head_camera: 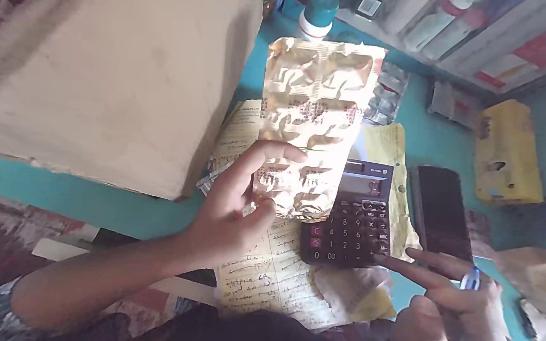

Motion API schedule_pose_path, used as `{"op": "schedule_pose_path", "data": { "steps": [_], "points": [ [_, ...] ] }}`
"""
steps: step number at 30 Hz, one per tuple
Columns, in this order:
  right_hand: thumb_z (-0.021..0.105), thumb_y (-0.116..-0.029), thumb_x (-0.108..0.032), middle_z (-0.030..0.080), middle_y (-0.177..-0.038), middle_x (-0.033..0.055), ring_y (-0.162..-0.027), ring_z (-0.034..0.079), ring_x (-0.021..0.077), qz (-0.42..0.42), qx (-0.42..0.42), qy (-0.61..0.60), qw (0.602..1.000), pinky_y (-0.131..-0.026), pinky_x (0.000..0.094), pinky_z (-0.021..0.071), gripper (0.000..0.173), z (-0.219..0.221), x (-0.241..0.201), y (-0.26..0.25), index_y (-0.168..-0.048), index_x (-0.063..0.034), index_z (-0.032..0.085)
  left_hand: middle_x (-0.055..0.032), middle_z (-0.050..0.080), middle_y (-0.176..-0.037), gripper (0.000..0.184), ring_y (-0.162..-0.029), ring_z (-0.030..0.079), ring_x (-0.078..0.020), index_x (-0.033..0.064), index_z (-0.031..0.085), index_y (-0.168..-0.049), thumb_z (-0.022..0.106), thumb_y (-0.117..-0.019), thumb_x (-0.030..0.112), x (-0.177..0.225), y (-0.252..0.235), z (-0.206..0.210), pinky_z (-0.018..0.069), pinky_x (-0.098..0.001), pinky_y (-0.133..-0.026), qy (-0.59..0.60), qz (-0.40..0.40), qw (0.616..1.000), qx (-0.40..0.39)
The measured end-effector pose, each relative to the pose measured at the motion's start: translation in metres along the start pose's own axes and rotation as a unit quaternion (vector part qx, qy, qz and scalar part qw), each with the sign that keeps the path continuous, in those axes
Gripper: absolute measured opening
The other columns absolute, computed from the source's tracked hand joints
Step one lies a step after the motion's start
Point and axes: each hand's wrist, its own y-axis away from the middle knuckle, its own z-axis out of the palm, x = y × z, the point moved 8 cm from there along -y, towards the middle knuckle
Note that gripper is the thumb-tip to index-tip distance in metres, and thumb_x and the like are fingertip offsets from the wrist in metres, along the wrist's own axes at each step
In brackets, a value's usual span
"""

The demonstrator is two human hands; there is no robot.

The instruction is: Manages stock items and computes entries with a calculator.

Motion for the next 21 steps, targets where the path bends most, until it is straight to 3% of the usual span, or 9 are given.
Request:
{"op": "schedule_pose_path", "data": {
  "steps": [5, 7, 10, 13, 16, 21],
  "points": [
    [0.034, -0.1088, -0.040, 0.072, -0.098, -0.0082, -0.114, 0.062, 0.0095, -0.051, -0.060, -0.019, 0.997, -0.103, 0.0279, 0.0375, 0.029, 0.012, -0.016, -0.001, -0.090, -0.0218, 0.045, -0.0004, 0.061, -0.126, 0.050, -0.098, 0.065, -0.0002, 0.0018, 0.054, -0.131, 0.053, -0.0823, -0.007, 0.001, -0.001, -0.001, 0.0580, -0.0154, -0.076, -0.022, 0.002, 1.000, -0.002],
    [0.036, -0.1082, -0.043, 0.073, -0.094, -0.0032, -0.106, 0.063, 0.0145, -0.054, -0.083, -0.001, 0.995, -0.103, 0.0320, 0.0366, 0.035, 0.022, -0.019, -0.002, -0.089, -0.0190, 0.053, -0.0017, 0.061, -0.128, 0.050, -0.098, 0.065, -0.0007, 0.0005, 0.054, -0.131, 0.053, -0.0817, -0.007, 0.001, -0.001, -0.001, 0.0579, -0.0155, -0.075, -0.025, 0.005, 1.000, -0.001],
    [0.036, -0.1075, -0.044, 0.073, -0.089, -0.0045, -0.102, 0.062, 0.0146, -0.037, -0.088, 0.008, 0.995, -0.103, 0.0333, 0.0342, 0.035, 0.028, -0.020, -0.005, -0.086, -0.0206, 0.050, -0.0033, 0.060, -0.131, 0.053, -0.100, 0.066, -0.0017, -0.0004, 0.053, -0.133, 0.052, -0.0810, -0.008, 0.001, -0.001, -0.001, 0.0585, -0.0165, -0.075, -0.022, 0.004, 1.000, 0.000],
    [0.039, -0.1061, -0.049, 0.072, -0.105, -0.0112, -0.117, 0.061, 0.0089, -0.009, -0.061, -0.035, 0.997, -0.107, 0.0319, 0.0350, 0.028, 0.027, -0.013, -0.005, -0.096, -0.0239, 0.046, -0.0036, 0.060, -0.131, 0.053, -0.097, 0.065, -0.0008, 0.0001, 0.054, -0.133, 0.052, -0.0813, -0.009, 0.001, -0.001, -0.001, 0.0576, -0.0155, -0.072, -0.017, 0.006, 1.000, 0.008],
    [0.045, -0.1026, -0.049, 0.069, -0.121, -0.0081, -0.128, 0.054, 0.0139, 0.004, -0.065, -0.036, 0.997, -0.108, 0.0346, 0.0316, 0.025, 0.035, -0.013, -0.007, -0.104, -0.0239, 0.041, -0.0054, 0.060, -0.132, 0.051, -0.101, 0.065, -0.0018, -0.0020, 0.053, -0.134, 0.052, -0.0827, -0.009, 0.000, -0.001, 0.000, 0.0583, -0.0164, -0.075, -0.007, 0.016, 1.000, 0.003],
    [0.041, -0.1021, -0.046, 0.072, -0.119, 0.0018, -0.126, 0.055, 0.0239, -0.001, -0.134, 0.018, 0.991, -0.109, 0.0433, 0.0261, 0.027, 0.052, -0.022, -0.009, -0.101, -0.0194, 0.041, -0.0072, 0.060, -0.131, 0.051, -0.100, 0.066, -0.0038, -0.0017, 0.054, -0.133, 0.052, -0.0820, -0.008, -0.001, 0.000, 0.001, 0.0587, -0.0175, -0.072, -0.019, 0.019, 1.000, 0.002]
  ]
}}
